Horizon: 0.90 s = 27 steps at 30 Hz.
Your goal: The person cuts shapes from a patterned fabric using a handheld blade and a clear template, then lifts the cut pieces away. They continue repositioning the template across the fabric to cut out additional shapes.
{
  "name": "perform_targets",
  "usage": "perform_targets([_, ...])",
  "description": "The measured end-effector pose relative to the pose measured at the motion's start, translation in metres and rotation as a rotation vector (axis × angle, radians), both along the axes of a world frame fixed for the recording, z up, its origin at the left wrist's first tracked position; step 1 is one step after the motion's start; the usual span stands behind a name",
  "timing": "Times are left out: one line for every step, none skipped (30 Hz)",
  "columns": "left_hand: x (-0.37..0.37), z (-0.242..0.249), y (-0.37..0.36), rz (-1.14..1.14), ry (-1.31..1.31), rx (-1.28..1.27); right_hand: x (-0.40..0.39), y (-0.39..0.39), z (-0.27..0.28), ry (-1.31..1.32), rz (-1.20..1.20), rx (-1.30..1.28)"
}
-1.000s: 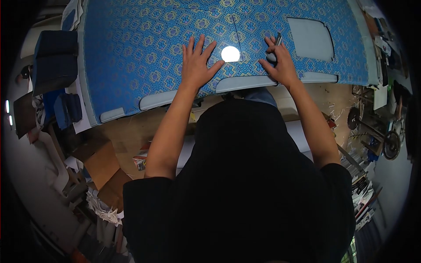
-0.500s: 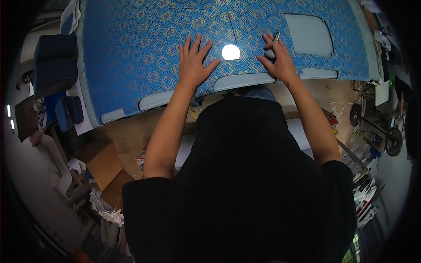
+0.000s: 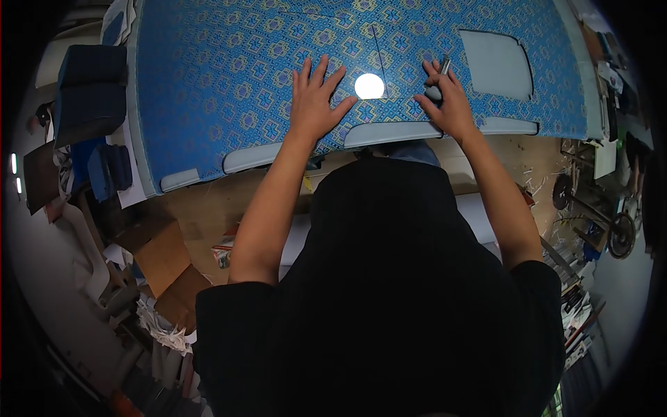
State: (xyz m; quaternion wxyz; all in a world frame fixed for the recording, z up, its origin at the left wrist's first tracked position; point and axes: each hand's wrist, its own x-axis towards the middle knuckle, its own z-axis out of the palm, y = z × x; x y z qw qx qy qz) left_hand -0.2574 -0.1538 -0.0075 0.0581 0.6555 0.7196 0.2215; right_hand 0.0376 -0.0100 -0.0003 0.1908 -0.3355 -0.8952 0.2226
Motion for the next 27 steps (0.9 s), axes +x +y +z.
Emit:
perform_targets([0.0,0.0,0.0,0.0,-0.001,-0.001,0.0,0.0,0.001,0.002,-0.001,-0.001])
perform_targets([0.0,0.0,0.0,0.0,-0.005,-0.002,0.0,0.001,0.001,0.001,-0.002,-0.001])
perform_targets([0.001,0.0,0.0,0.0,-0.011,-0.005,0.0,0.0,0.002,0.0,-0.004,-0.003])
perform_targets([0.001,0.001,0.0,-0.001,-0.012,-0.006,-0.001,0.0,0.002,-0.001,-0.007,-0.005])
perform_targets([0.0,0.001,0.0,0.0,0.0,-0.008,-0.001,0.0,0.002,-0.002,-0.008,-0.006])
perform_targets([0.001,0.001,0.0,0.0,0.011,-0.011,-0.001,-0.001,0.003,-0.003,-0.009,-0.004])
perform_targets([0.001,0.0,0.0,-0.001,0.01,-0.012,-0.001,-0.001,0.003,-0.003,-0.011,-0.001])
perform_targets([0.0,0.0,0.0,-0.001,0.007,-0.007,-0.001,-0.001,0.003,-0.004,-0.012,-0.003])
perform_targets([0.0,0.0,0.0,-0.001,0.004,-0.003,-0.001,-0.001,0.002,-0.001,-0.016,-0.017])
perform_targets([0.0,0.001,0.0,-0.003,0.002,-0.003,-0.001,-0.001,0.002,0.003,-0.02,-0.028])
perform_targets([0.0,0.001,0.0,-0.002,0.002,-0.006,-0.001,0.0,0.002,0.0,-0.023,-0.027])
perform_targets([0.0,0.001,0.0,-0.003,0.002,-0.008,-0.001,0.0,0.001,0.004,-0.018,-0.024])
perform_targets([0.0,0.001,0.0,-0.006,-0.001,-0.006,-0.001,0.0,0.001,0.01,-0.013,-0.022])
perform_targets([0.0,0.001,0.0,-0.007,0.004,-0.002,0.0,0.0,0.001,0.008,-0.016,-0.02])
perform_targets([0.0,0.001,0.0,-0.006,0.009,0.0,0.0,0.0,0.001,0.003,-0.013,-0.02])
perform_targets([0.001,0.001,0.0,-0.008,0.008,0.0,0.0,0.0,0.002,0.0,-0.009,-0.021])
perform_targets([0.001,0.001,0.0,-0.008,0.005,-0.002,-0.001,0.0,0.003,0.0,-0.011,-0.021])
perform_targets([0.0,0.001,0.0,-0.008,0.003,-0.004,-0.001,-0.001,0.005,0.025,-0.025,-0.03])
perform_targets([0.0,0.001,0.0,-0.008,0.004,-0.004,-0.001,-0.002,0.007,0.05,-0.039,-0.04])
perform_targets([0.0,0.001,0.0,-0.007,0.005,-0.011,0.0,-0.003,0.008,0.051,-0.039,-0.037])
perform_targets([0.0,0.002,0.0,-0.006,0.005,-0.019,0.001,-0.006,0.008,0.232,-0.117,-0.114])
perform_targets([0.001,0.003,0.001,-0.004,0.006,-0.017,0.001,-0.007,0.008,0.414,-0.192,-0.192])
perform_targets([0.001,0.004,0.001,-0.006,-0.014,-0.024,0.007,-0.006,0.003,0.417,-0.187,-0.192])
perform_targets([0.0,0.005,0.001,-0.007,-0.033,-0.032,0.019,-0.002,-0.005,0.376,-0.272,-0.27])
perform_targets([0.0,0.008,0.001,-0.001,-0.028,-0.033,0.027,0.001,-0.005,0.334,-0.356,-0.348])
perform_targets([0.002,0.01,0.001,0.018,-0.038,-0.033,0.036,0.004,-0.005,0.337,-0.351,-0.351])
perform_targets([0.003,0.013,0.004,0.036,-0.049,-0.032,0.043,0.006,0.005,0.307,-0.39,-0.385])
